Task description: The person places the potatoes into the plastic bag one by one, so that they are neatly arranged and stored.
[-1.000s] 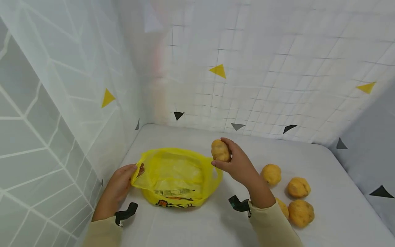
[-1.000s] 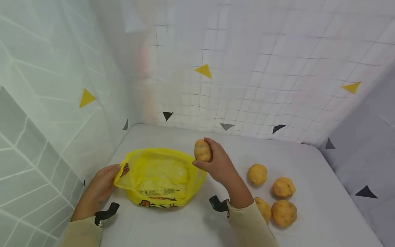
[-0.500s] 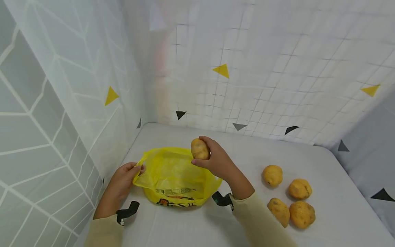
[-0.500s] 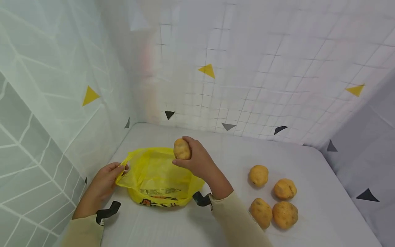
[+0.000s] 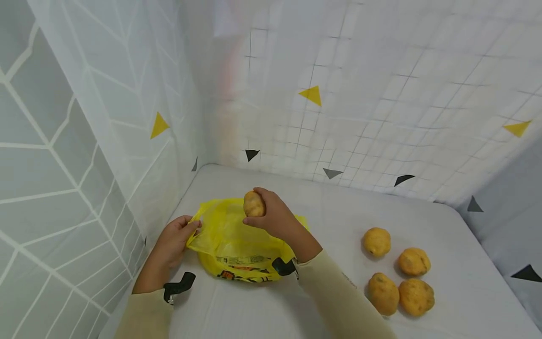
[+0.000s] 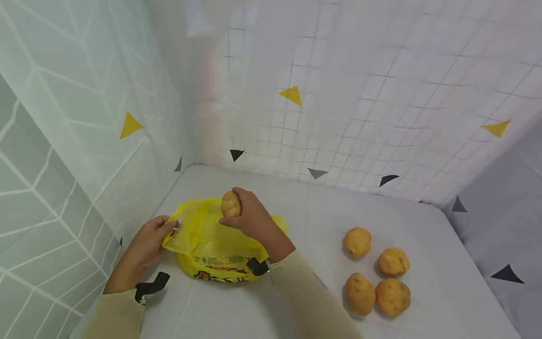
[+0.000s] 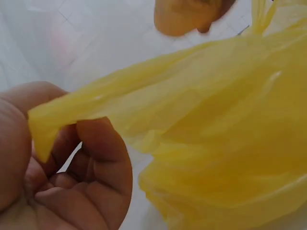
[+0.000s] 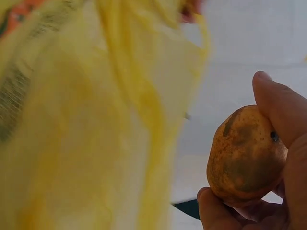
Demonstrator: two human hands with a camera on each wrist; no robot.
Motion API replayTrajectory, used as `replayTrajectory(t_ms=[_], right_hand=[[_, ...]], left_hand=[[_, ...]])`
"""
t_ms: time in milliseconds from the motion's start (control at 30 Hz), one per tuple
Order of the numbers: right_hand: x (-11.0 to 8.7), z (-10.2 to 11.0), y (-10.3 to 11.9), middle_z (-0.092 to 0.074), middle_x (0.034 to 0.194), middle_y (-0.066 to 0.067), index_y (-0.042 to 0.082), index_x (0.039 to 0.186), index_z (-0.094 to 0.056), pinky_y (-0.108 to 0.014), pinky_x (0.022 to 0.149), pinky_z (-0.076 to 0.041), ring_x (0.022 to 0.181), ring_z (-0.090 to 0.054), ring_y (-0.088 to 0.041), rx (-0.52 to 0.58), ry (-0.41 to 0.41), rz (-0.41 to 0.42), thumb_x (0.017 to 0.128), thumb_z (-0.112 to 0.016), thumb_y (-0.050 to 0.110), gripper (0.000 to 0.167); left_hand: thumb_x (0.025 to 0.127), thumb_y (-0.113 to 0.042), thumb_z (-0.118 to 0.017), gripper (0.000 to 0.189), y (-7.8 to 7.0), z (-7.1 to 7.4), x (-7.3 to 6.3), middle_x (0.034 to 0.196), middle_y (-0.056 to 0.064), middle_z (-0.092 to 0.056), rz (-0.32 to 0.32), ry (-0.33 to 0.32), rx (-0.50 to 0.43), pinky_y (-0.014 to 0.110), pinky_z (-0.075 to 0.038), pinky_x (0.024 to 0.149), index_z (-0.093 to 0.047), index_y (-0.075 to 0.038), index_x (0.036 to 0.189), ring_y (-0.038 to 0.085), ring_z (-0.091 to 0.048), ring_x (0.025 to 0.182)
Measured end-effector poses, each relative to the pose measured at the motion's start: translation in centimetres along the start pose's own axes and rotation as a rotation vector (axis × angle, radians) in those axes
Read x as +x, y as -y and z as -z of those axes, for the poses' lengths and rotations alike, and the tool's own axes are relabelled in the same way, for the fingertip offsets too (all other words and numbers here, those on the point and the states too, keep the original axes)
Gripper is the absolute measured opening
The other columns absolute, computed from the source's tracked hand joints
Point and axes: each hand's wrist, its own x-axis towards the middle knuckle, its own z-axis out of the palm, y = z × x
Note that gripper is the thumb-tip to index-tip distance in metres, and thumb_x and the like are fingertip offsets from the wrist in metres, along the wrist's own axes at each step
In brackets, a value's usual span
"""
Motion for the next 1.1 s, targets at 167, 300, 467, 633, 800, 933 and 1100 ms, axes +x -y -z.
replayTrajectory(t_ms=[167,300,467,633,800,933,1100], right_hand=[[1.2,-2.8,-0.9,-0.053,0.143,-0.004,0.016,0.161,-0.035,-0.037,0.089,-0.057,0.107,-0.059,-0.020,-0.042,0.070,0.008,0.088,-0.085,0.044,0.093],[2.0,-4.5,-1.6,-0.054,0.144,-0.004,0.015,0.160,-0.037,-0.038,0.092,-0.056,0.109,-0.058,-0.019,-0.090,0.091,-0.002,0.086,-0.086,0.044,0.093],[2.7,-6.1,-2.0,-0.054,0.145,-0.005,0.013,0.159,-0.037,-0.039,0.096,-0.056,0.114,-0.058,-0.020,-0.120,0.072,0.010,0.085,-0.087,0.046,0.094],[3.2,-7.4,-2.3,-0.055,0.145,-0.004,0.014,0.159,-0.038,-0.036,0.097,-0.056,0.114,-0.058,-0.018,-0.113,0.044,0.012,0.085,-0.087,0.049,0.095],[2.9,-8.0,-1.8,-0.054,0.150,-0.002,0.015,0.160,-0.037,-0.038,0.105,-0.053,0.120,-0.058,-0.018,-0.107,0.023,-0.033,0.085,-0.087,0.048,0.095],[2.9,-8.3,-1.2,-0.057,0.147,-0.002,0.014,0.159,-0.039,-0.037,0.103,-0.054,0.117,-0.060,-0.016,-0.122,0.007,-0.067,0.084,-0.086,0.051,0.097],[3.3,-8.6,-1.0,-0.065,0.125,0.003,0.015,0.152,-0.046,-0.031,0.085,-0.059,0.096,-0.063,-0.012,-0.149,-0.018,-0.098,0.082,-0.088,0.053,0.090]], left_hand=[[0.108,-0.028,-0.061,0.024,-0.5,-0.1,0.0,0.108,-0.002,-0.062,-0.033,0.030,-0.065,0.019,-0.058,0.080,-0.057,-0.006,0.116,0.011,-0.061,0.093],[0.108,-0.029,-0.061,0.023,-0.7,-0.2,0.0,0.108,-0.002,-0.062,-0.042,0.044,-0.091,0.019,-0.059,0.080,-0.057,-0.007,0.115,0.010,-0.062,0.092],[0.110,-0.026,-0.058,0.020,-0.6,-0.7,0.0,0.107,-0.002,-0.063,-0.074,0.048,-0.117,0.020,-0.060,0.081,-0.057,-0.007,0.114,0.010,-0.065,0.091],[0.109,-0.027,-0.060,0.020,-0.5,-1.3,0.0,0.106,-0.003,-0.065,-0.081,0.054,-0.130,0.021,-0.059,0.082,-0.058,-0.007,0.112,0.012,-0.066,0.092],[0.108,-0.027,-0.061,0.020,-0.4,-1.7,0.0,0.107,-0.002,-0.065,-0.082,0.073,-0.142,0.021,-0.059,0.078,-0.059,-0.008,0.112,0.011,-0.066,0.092],[0.108,-0.028,-0.060,0.021,-0.4,-1.7,-0.2,0.108,-0.002,-0.065,-0.106,0.089,-0.158,0.021,-0.060,0.078,-0.058,-0.007,0.113,0.010,-0.066,0.092],[0.108,-0.028,-0.061,0.020,-0.5,-1.9,-0.4,0.109,-0.002,-0.065,-0.116,0.098,-0.178,0.021,-0.060,0.081,-0.058,-0.009,0.113,0.010,-0.066,0.093]])
